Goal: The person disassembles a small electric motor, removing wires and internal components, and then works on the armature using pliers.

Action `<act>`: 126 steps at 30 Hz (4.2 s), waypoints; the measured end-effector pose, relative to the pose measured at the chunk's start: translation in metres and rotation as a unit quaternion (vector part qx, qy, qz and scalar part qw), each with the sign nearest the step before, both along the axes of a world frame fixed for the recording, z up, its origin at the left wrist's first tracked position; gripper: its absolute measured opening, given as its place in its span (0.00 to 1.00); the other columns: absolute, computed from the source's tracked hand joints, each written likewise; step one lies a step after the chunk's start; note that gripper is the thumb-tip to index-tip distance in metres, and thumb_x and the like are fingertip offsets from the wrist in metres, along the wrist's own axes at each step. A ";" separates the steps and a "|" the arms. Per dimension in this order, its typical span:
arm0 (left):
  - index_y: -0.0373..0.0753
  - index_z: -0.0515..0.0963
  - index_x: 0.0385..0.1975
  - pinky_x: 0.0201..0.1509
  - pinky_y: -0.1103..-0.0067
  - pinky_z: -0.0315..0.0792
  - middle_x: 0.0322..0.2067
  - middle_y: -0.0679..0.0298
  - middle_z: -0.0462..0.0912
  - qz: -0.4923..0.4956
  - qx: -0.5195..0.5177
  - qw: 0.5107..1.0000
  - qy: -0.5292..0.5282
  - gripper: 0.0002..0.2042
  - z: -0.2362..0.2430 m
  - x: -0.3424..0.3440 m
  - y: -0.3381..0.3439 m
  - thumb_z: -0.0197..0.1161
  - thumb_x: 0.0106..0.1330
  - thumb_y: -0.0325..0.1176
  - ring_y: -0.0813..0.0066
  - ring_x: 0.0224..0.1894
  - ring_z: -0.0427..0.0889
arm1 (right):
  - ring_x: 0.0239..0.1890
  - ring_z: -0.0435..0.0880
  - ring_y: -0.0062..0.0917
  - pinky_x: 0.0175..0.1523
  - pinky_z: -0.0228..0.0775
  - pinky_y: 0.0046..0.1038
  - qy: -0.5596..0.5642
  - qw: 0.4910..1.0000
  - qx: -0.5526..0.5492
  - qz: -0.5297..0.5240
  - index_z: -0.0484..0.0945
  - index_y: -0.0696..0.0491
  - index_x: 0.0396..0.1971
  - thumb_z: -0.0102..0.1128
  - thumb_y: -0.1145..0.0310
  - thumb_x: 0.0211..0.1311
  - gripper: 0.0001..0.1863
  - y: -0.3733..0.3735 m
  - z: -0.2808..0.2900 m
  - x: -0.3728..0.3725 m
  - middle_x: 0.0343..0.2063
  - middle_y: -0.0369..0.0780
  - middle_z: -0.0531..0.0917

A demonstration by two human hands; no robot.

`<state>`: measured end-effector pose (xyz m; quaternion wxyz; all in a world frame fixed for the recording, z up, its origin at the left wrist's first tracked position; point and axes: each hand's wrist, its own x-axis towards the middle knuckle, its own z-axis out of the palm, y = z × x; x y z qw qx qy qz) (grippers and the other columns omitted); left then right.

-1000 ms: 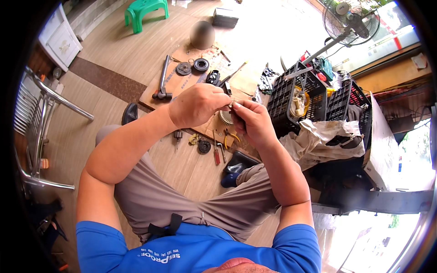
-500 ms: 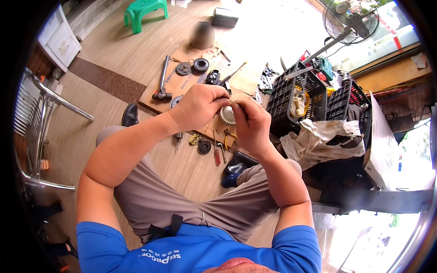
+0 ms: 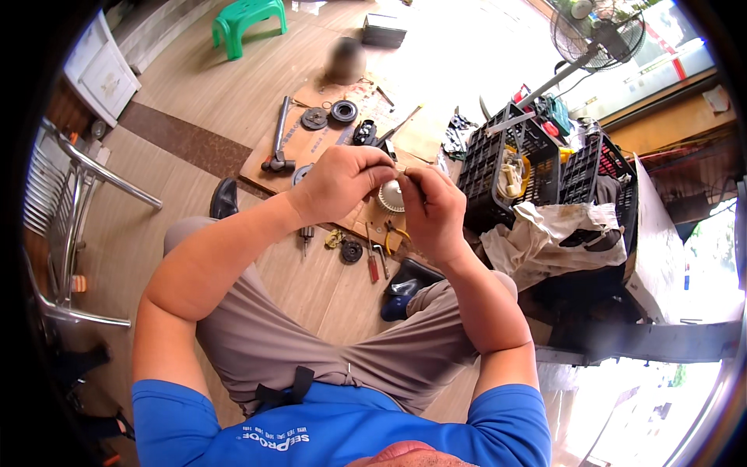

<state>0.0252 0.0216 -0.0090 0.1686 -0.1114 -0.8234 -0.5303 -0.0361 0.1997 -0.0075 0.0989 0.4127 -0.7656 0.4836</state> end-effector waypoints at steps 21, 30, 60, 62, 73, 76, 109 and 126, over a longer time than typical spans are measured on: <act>0.33 0.77 0.32 0.34 0.69 0.72 0.27 0.53 0.79 -0.008 -0.220 0.964 0.151 0.04 0.005 0.006 -0.007 0.60 0.58 0.21 0.54 0.31 0.79 | 0.23 0.66 0.09 0.27 0.60 0.17 -0.446 0.892 -0.031 0.068 0.79 0.61 0.33 0.57 0.70 0.69 0.09 0.003 -0.002 -0.001 0.20 0.28 0.75; 0.32 0.77 0.35 0.30 0.76 0.71 0.21 0.60 0.78 0.001 -0.042 0.999 0.027 0.03 0.003 0.002 0.003 0.60 0.65 0.25 0.71 0.24 0.77 | 0.23 0.77 0.30 0.29 0.68 0.28 -0.005 1.000 -0.002 -0.012 0.77 0.60 0.30 0.60 0.74 0.64 0.05 0.001 0.001 0.002 0.22 0.40 0.78; 0.31 0.76 0.36 0.33 0.73 0.74 0.26 0.53 0.80 0.011 -0.131 0.984 0.120 0.05 -0.011 -0.002 0.003 0.59 0.64 0.25 0.59 0.28 0.80 | 0.20 0.72 0.21 0.28 0.65 0.27 -0.279 0.960 -0.015 0.030 0.79 0.59 0.31 0.61 0.71 0.64 0.06 0.002 -0.015 -0.005 0.20 0.37 0.77; 0.31 0.77 0.36 0.32 0.76 0.74 0.24 0.56 0.80 0.017 -0.077 0.996 0.048 0.05 -0.006 -0.003 0.005 0.58 0.67 0.27 0.66 0.26 0.80 | 0.20 0.74 0.26 0.28 0.66 0.29 -0.125 0.992 -0.019 0.002 0.79 0.58 0.31 0.62 0.73 0.63 0.05 0.003 -0.015 -0.004 0.21 0.40 0.78; 0.32 0.78 0.32 0.26 0.83 0.69 0.21 0.67 0.77 -0.022 0.105 0.971 -0.212 0.10 0.004 -0.005 0.001 0.56 0.72 0.31 0.83 0.23 0.76 | 0.28 0.78 0.39 0.32 0.71 0.34 0.108 0.994 0.030 -0.004 0.78 0.56 0.32 0.62 0.76 0.59 0.03 0.000 -0.006 0.000 0.25 0.45 0.77; 0.32 0.77 0.28 0.27 0.77 0.70 0.20 0.59 0.77 0.003 0.003 0.998 -0.061 0.08 0.004 -0.006 -0.003 0.60 0.68 0.30 0.70 0.22 0.77 | 0.26 0.78 0.34 0.32 0.70 0.30 -0.030 0.999 0.019 0.024 0.78 0.58 0.33 0.61 0.75 0.61 0.03 0.002 -0.009 -0.002 0.24 0.44 0.78; 0.31 0.78 0.33 0.30 0.82 0.69 0.21 0.66 0.77 -0.032 0.097 0.985 -0.141 0.08 0.012 0.001 0.004 0.57 0.71 0.29 0.83 0.25 0.74 | 0.25 0.78 0.39 0.30 0.70 0.32 0.040 0.999 0.006 0.010 0.78 0.57 0.32 0.62 0.77 0.59 0.02 0.001 0.001 0.002 0.25 0.45 0.78; 0.32 0.78 0.32 0.34 0.72 0.73 0.26 0.52 0.80 0.007 -0.064 0.997 0.039 0.03 0.007 0.000 0.001 0.61 0.62 0.24 0.54 0.30 0.81 | 0.25 0.67 0.08 0.28 0.58 0.15 -0.456 0.881 -0.087 0.096 0.79 0.60 0.38 0.57 0.71 0.69 0.07 0.004 -0.007 0.003 0.24 0.28 0.74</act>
